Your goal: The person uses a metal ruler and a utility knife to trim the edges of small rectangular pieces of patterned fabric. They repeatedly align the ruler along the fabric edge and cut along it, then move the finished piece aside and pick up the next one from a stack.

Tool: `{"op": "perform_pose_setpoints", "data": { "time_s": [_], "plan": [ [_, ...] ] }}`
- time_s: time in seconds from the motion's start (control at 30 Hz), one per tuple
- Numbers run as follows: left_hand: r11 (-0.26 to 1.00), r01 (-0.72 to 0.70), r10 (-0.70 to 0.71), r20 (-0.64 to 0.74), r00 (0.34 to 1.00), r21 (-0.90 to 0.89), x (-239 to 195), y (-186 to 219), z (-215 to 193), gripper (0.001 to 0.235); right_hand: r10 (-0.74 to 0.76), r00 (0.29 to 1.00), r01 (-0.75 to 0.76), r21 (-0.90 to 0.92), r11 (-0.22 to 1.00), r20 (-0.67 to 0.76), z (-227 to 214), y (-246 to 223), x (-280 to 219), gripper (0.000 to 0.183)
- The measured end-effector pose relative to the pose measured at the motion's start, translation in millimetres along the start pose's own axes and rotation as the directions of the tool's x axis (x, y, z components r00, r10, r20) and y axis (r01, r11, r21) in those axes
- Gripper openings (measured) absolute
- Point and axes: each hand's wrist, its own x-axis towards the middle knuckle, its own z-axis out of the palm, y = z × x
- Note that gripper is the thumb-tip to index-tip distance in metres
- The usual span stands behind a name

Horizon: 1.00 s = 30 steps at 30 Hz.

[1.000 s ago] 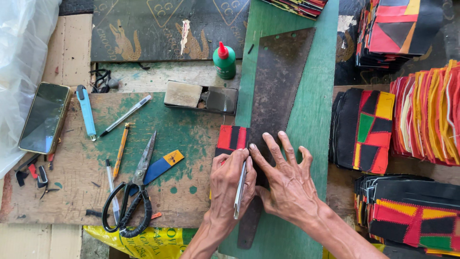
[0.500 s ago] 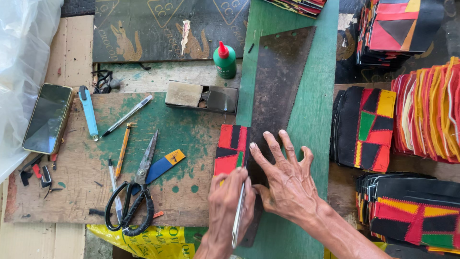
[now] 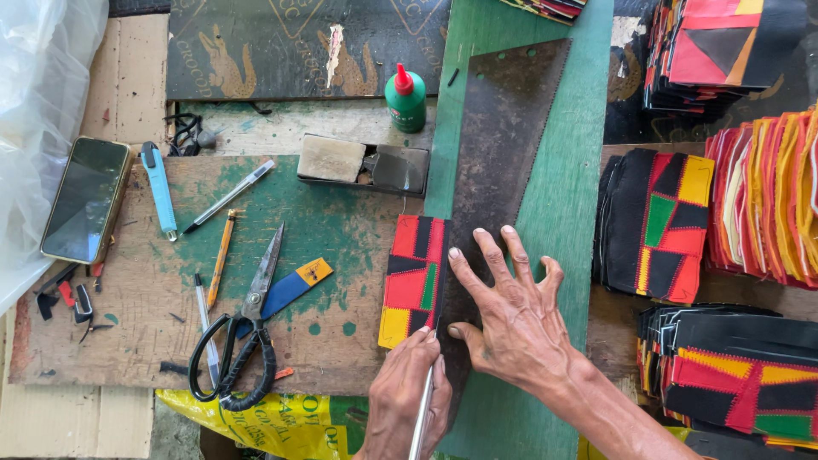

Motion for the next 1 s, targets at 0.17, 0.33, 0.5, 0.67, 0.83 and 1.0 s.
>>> {"op": "perform_pose_setpoints", "data": {
  "time_s": [0.17,0.33,0.5,0.67,0.83,1.0],
  "plan": [
    [1.000,0.003,-0.003,-0.003,1.000,-0.021,-5,-3,1,0.027,-0.002,1.000,0.002,-0.009,1.000,0.001,0,0,0,0.096],
    [0.999,-0.008,0.006,-0.054,0.999,-0.039,-11,-9,5,0.025,-0.004,1.000,0.004,-0.014,1.000,0.001,3,3,-1,0.095],
    [0.955,0.152,-0.206,-0.201,0.958,-0.254,4,1,-4,0.028,-0.023,1.000,0.023,0.035,0.999,-0.013,3,6,-1,0.098],
    [0.896,0.250,-0.326,-0.161,0.932,-0.366,47,-16,24,0.030,-0.019,1.000,0.020,0.040,0.999,-0.021,7,8,-4,0.100],
    [0.954,0.135,-0.195,-0.212,0.958,-0.266,58,-27,39,0.028,-0.020,1.000,0.021,0.044,0.999,-0.015,7,9,-3,0.103],
    [0.983,0.034,-0.081,-0.260,0.962,-0.180,61,-24,39,0.026,-0.015,1.000,0.015,0.039,0.999,-0.001,8,11,-3,0.103]
  ]
}}
